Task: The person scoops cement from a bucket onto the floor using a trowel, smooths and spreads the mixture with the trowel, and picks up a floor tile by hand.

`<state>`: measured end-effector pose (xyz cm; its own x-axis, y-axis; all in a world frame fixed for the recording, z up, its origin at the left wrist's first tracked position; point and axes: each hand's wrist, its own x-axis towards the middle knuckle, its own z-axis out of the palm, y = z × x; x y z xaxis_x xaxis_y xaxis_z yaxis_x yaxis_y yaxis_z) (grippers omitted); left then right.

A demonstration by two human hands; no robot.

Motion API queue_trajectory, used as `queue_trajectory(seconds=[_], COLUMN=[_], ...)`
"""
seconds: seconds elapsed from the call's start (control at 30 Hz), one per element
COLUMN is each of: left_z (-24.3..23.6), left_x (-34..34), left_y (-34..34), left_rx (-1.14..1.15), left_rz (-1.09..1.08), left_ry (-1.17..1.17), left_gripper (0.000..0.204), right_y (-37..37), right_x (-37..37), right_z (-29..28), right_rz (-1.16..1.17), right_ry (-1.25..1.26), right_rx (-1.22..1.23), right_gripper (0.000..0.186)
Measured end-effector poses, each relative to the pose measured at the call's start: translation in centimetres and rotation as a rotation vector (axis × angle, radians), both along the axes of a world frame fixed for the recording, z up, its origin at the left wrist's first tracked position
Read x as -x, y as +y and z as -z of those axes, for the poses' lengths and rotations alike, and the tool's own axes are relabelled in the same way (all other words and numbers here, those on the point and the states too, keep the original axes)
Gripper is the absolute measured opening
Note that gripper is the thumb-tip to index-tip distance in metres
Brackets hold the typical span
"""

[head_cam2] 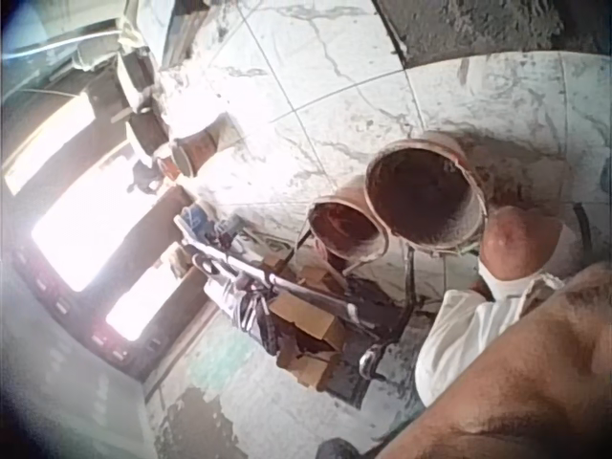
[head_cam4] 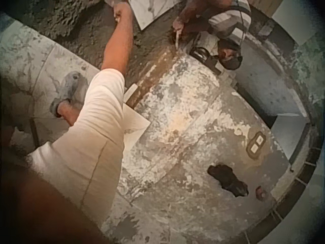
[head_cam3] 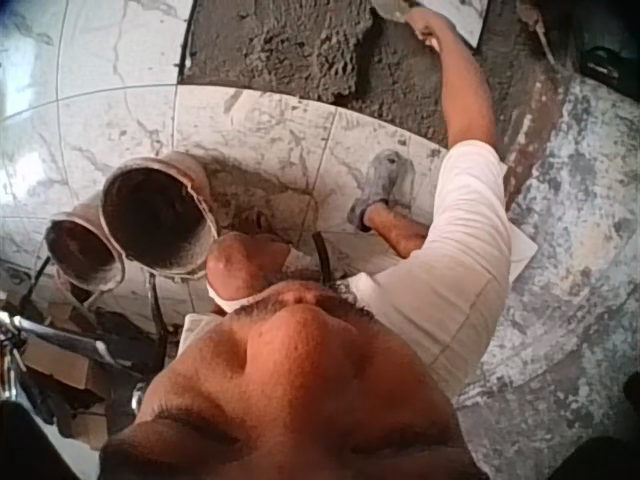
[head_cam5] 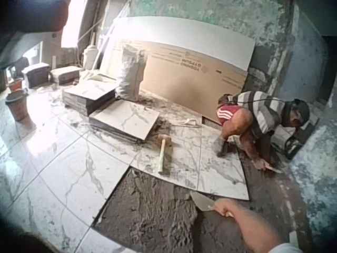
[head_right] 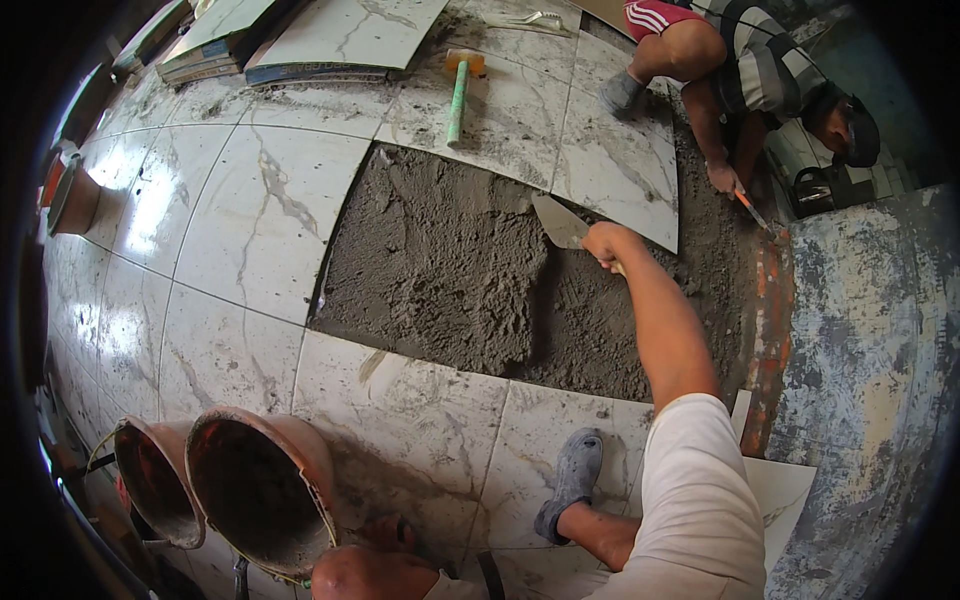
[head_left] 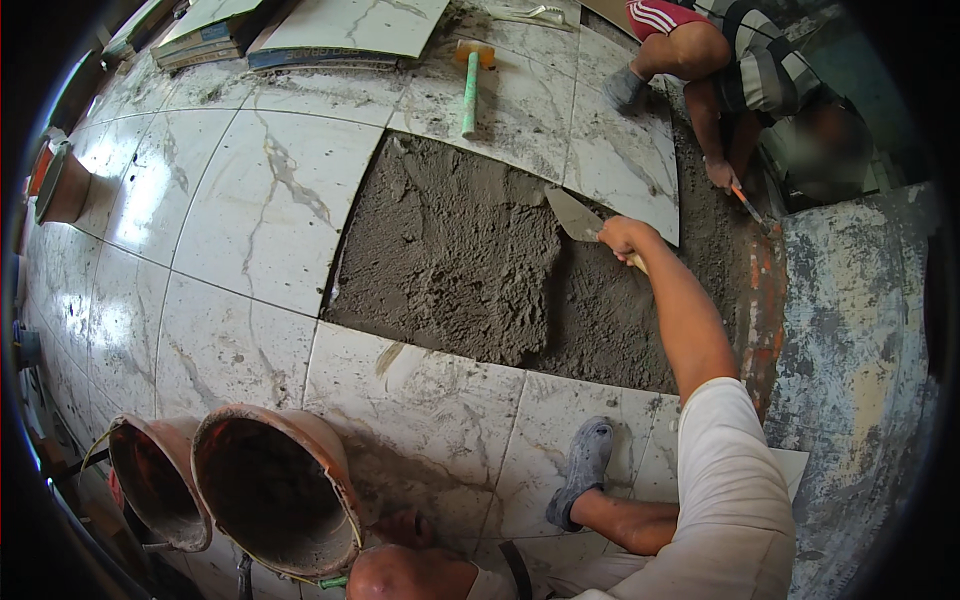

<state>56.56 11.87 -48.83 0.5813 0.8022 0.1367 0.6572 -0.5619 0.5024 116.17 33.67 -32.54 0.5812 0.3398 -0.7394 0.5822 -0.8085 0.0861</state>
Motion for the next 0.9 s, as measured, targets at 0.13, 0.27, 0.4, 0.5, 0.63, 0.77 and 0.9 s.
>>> queue_trajectory(seconds=[0.13, 0.27, 0.4, 0.5, 0.63, 0.77, 0.9], left_z=[0.1, -0.1, -0.9, -1.2, -1.9, -2.8, -3.6], left_x=[-0.6, -0.1, 1.3, 1.6, 1.7, 3.0, 3.6], left_y=[0.2, -0.1, -0.6, -1.2, -3.2, -4.4, -5.6], left_rx=[0.004, 0.018, 0.027, 0.034, 0.069, 0.090, 0.107], left_rz=[0.004, 0.008, -0.003, -0.016, -0.026, -0.043, -0.076], left_ry=[0.003, 0.016, 0.042, 0.053, 0.056, 0.076, 0.082], left_gripper=[0.038, 0.039, 0.039, 0.039, 0.039, 0.039, 0.039], right_y=[-0.1, -2.4, -7.7, -8.5, -7.9, -12.8, -17.1], right_x=[-1.1, -0.2, 1.0, 1.7, 2.8, 5.6, 7.9], right_z=[-1.3, -0.2, 0.0, -1.0, 0.4, 4.1, 2.1], right_rz=[-0.103, 0.047, 0.125, 0.082, 0.195, -0.117, -0.499], right_ry=[0.005, 0.113, 0.224, 0.146, 0.233, 0.276, 0.231], right_rx=[0.056, -0.039, -0.038, -0.051, -0.274, -0.249, -0.214], right_gripper=[0.028, 0.029, 0.027, 0.027, 0.027, 0.028, 0.032])
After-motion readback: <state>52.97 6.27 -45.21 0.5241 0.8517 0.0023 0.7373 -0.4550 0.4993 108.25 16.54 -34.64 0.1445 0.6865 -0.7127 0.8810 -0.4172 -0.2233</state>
